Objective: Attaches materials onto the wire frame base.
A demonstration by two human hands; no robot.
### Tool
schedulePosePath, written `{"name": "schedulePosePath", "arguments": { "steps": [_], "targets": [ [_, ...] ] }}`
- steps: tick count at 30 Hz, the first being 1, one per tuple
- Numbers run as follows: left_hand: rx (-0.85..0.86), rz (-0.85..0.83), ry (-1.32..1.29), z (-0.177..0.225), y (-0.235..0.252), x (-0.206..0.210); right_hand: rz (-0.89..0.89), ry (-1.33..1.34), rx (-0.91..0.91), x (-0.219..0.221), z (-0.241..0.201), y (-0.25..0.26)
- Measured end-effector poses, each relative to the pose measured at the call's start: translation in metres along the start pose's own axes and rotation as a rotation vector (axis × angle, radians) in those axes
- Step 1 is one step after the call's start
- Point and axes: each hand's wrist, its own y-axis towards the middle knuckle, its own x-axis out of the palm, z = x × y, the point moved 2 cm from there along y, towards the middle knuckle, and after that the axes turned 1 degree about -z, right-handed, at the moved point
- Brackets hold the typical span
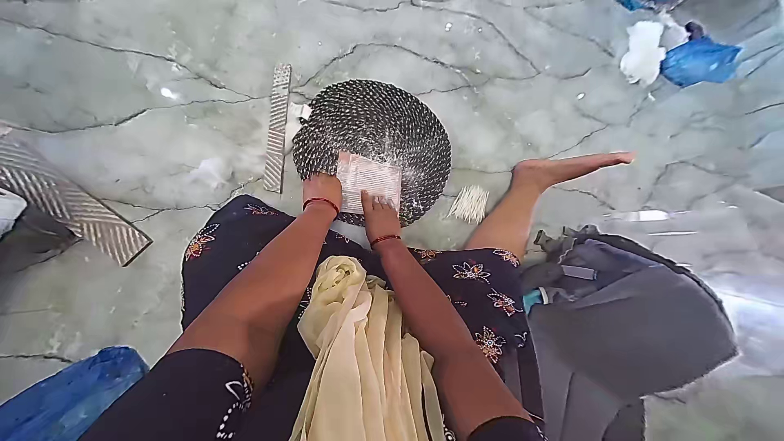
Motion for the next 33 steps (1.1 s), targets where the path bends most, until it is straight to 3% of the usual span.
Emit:
{"name": "schedulePosePath", "arguments": {
  "steps": [3, 8, 13, 16, 21, 24, 28, 33],
  "targets": [
    [0.007, -0.001, -0.024, -0.002, -0.003, -0.001, 0.087, 0.052, -0.001, 0.008, 0.004, -0.011],
    [0.020, 0.011, -0.082, -0.004, -0.003, -0.005, 0.033, 0.211, 0.129, -0.018, 0.027, -0.014],
    [0.004, 0.022, -0.106, 0.000, 0.003, -0.012, -0.196, 0.010, 0.066, -0.051, 0.023, 0.014],
    [0.010, 0.019, -0.087, -0.001, 0.007, -0.012, -0.286, -0.077, 0.071, -0.042, 0.012, 0.028],
    [0.010, -0.036, -0.076, -0.001, 0.005, -0.012, -0.075, -0.010, 0.071, -0.003, 0.000, 0.013],
    [0.020, -0.049, -0.080, 0.001, 0.000, -0.013, 0.026, 0.021, 0.082, -0.001, -0.002, 0.003],
    [0.031, -0.033, -0.089, -0.005, -0.003, -0.015, -0.065, 0.082, 0.145, -0.030, 0.003, 0.002],
    [0.011, -0.021, -0.093, -0.001, 0.004, -0.018, -0.230, -0.038, 0.122, -0.043, 0.002, 0.028]
  ]
}}
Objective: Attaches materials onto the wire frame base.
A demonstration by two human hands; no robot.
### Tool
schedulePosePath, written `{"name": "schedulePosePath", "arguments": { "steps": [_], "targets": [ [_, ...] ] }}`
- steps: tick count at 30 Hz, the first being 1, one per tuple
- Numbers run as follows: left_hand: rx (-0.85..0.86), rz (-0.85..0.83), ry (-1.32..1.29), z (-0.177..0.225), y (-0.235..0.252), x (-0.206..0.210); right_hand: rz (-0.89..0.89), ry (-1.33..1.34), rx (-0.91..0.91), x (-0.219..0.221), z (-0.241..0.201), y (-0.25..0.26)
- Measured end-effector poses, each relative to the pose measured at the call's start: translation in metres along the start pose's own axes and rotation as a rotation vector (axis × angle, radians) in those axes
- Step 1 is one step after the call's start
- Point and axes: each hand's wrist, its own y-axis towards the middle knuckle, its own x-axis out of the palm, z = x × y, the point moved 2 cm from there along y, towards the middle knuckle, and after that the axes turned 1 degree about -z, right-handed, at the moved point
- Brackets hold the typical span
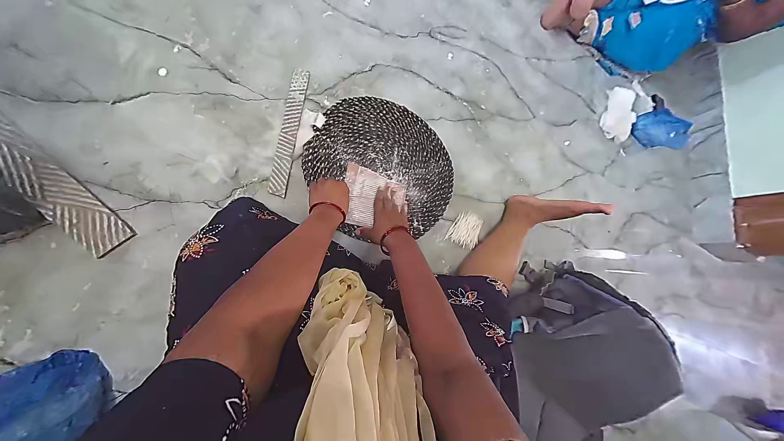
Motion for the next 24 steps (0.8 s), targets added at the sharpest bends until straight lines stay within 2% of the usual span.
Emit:
{"name": "schedulePosePath", "arguments": {
  "steps": [3, 7, 9, 14, 18, 21, 24],
  "targets": [
    [-0.011, -0.014, 0.007, 0.001, 0.003, 0.000, -0.016, 0.008, -0.006, 0.014, -0.007, 0.012],
    [-0.040, -0.061, -0.026, 0.002, -0.001, 0.001, 0.165, 0.083, -0.054, 0.038, -0.012, -0.005],
    [-0.037, -0.069, -0.018, 0.004, -0.006, 0.000, 0.187, 0.082, -0.048, 0.043, -0.011, -0.012],
    [-0.006, -0.063, -0.046, -0.002, -0.012, -0.004, 0.109, 0.136, -0.032, 0.019, -0.007, -0.026],
    [-0.004, -0.041, -0.052, -0.001, -0.005, -0.006, -0.034, 0.001, -0.022, -0.002, -0.006, -0.006],
    [-0.021, -0.060, -0.046, 0.001, 0.000, -0.006, -0.066, -0.032, -0.045, 0.010, -0.009, 0.009],
    [-0.063, -0.085, -0.050, 0.002, 0.001, -0.005, 0.010, -0.014, -0.044, 0.026, -0.017, 0.007]
  ]
}}
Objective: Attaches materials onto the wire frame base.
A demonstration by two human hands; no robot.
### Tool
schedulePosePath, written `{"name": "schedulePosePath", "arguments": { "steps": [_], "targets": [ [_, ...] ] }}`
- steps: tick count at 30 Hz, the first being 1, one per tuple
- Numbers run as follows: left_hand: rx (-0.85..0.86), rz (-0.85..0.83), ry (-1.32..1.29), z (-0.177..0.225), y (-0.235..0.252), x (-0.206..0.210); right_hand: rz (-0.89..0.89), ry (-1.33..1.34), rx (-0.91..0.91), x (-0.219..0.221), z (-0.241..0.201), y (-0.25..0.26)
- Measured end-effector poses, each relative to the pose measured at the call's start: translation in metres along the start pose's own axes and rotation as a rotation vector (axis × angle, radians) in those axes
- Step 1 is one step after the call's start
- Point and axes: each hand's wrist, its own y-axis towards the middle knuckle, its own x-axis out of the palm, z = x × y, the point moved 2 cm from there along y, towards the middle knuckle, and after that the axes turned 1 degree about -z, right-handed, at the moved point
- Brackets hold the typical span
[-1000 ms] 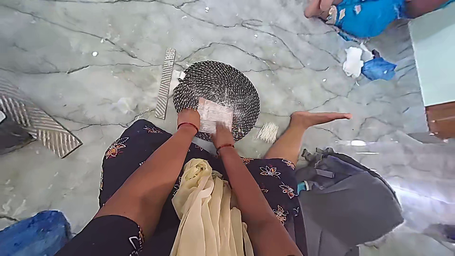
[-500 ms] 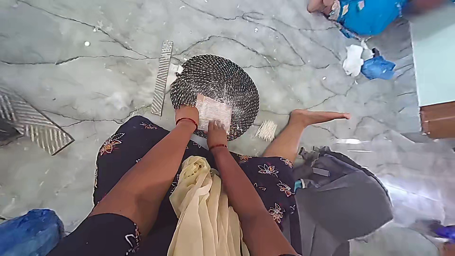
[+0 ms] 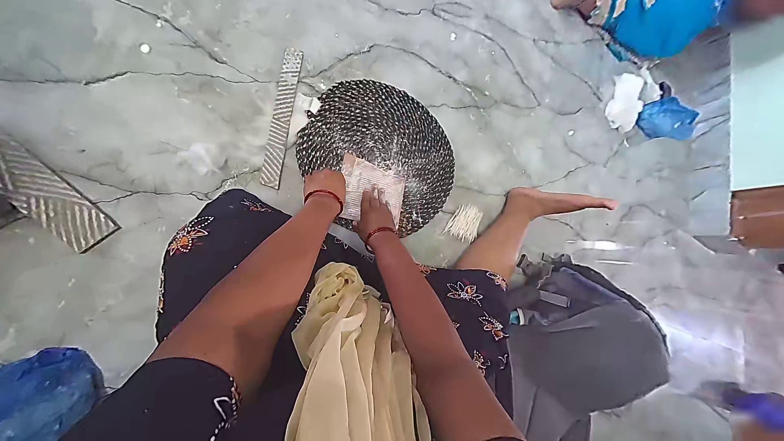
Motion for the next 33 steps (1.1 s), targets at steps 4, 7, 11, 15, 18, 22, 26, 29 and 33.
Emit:
{"name": "schedulePosePath", "arguments": {
  "steps": [4, 7, 11, 15, 18, 22, 26, 29, 33],
  "targets": [
    [0.010, 0.010, -0.004, 0.000, -0.002, 0.004, 0.137, 0.043, 0.028, 0.020, -0.009, -0.020],
    [0.020, 0.012, -0.017, -0.003, -0.005, 0.002, 0.133, 0.091, 0.042, 0.011, -0.005, -0.028],
    [0.029, 0.006, -0.029, -0.006, -0.008, 0.001, 0.040, 0.074, 0.045, -0.018, 0.014, -0.025],
    [0.024, 0.004, -0.041, 0.000, -0.001, -0.001, -0.056, -0.022, -0.039, -0.016, 0.012, -0.006],
    [-0.003, -0.002, 0.003, 0.001, 0.002, 0.000, -0.015, 0.011, -0.027, 0.001, 0.006, -0.003],
    [0.004, 0.004, 0.037, 0.002, -0.003, 0.002, 0.167, 0.069, -0.044, 0.027, 0.001, -0.018],
    [0.025, 0.001, 0.017, -0.001, -0.013, 0.003, 0.250, 0.100, -0.032, 0.022, 0.000, -0.034],
    [0.017, -0.006, -0.014, -0.004, -0.013, 0.003, 0.096, 0.097, -0.006, -0.011, 0.008, -0.033],
    [0.000, 0.001, -0.033, 0.001, -0.008, -0.004, -0.070, -0.031, -0.007, -0.022, 0.011, -0.011]
  ]
}}
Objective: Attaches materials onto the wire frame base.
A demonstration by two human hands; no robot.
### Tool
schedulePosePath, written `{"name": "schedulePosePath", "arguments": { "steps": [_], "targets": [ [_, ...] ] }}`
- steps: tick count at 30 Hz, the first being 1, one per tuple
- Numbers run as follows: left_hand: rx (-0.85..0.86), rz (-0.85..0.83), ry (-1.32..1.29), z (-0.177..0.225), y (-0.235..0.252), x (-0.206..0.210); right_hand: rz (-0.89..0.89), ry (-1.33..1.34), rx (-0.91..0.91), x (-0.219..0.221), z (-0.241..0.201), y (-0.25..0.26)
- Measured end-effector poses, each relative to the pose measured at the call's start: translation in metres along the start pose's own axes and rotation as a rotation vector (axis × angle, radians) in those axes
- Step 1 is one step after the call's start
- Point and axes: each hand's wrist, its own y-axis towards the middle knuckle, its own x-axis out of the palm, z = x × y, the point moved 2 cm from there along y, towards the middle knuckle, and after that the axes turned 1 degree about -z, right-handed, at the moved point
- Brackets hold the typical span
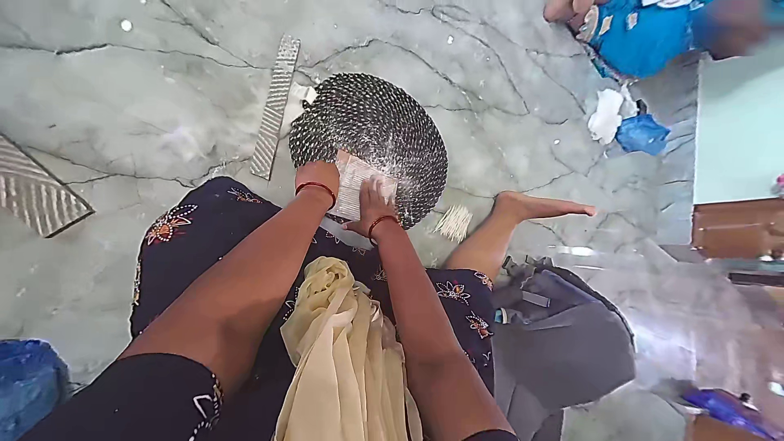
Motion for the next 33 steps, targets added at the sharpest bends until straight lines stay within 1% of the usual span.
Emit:
{"name": "schedulePosePath", "arguments": {
  "steps": [4, 8, 10, 12, 15, 18, 20, 22, 24, 28, 31, 33],
  "targets": [
    [-0.018, -0.012, 0.011, 0.001, 0.005, 0.001, 0.044, 0.036, 0.003, 0.026, -0.005, 0.009],
    [-0.018, -0.005, 0.039, 0.001, 0.002, 0.004, 0.246, 0.092, -0.038, 0.050, -0.010, -0.004],
    [-0.012, -0.006, 0.026, 0.000, -0.004, 0.004, 0.302, 0.098, -0.028, 0.053, -0.012, -0.013],
    [-0.003, -0.008, 0.017, -0.003, -0.006, 0.003, 0.295, 0.141, -0.010, 0.042, -0.008, -0.019],
    [0.003, -0.007, 0.001, -0.007, -0.007, 0.003, 0.183, 0.155, 0.063, 0.018, 0.005, -0.023],
    [-0.005, 0.007, 0.013, -0.002, -0.001, -0.001, 0.077, 0.066, 0.050, 0.003, 0.006, -0.005],
    [-0.018, 0.000, 0.029, 0.001, 0.003, -0.003, 0.028, 0.046, 0.021, 0.006, 0.002, 0.008],
    [-0.006, -0.016, 0.018, 0.001, 0.005, 0.003, 0.034, 0.085, 0.022, 0.020, 0.000, 0.011],
    [0.028, -0.030, -0.040, 0.000, 0.000, 0.011, 0.112, 0.119, 0.016, 0.037, -0.001, -0.002],
    [-0.001, -0.018, -0.051, -0.007, -0.014, 0.002, 0.232, 0.141, 0.004, 0.034, -0.027, -0.025],
    [-0.021, -0.042, -0.013, -0.005, -0.018, 0.000, 0.172, 0.189, 0.041, 0.018, -0.028, -0.025],
    [-0.019, -0.058, 0.036, -0.001, -0.016, 0.003, 0.102, 0.125, 0.052, 0.006, -0.022, -0.023]
  ]
}}
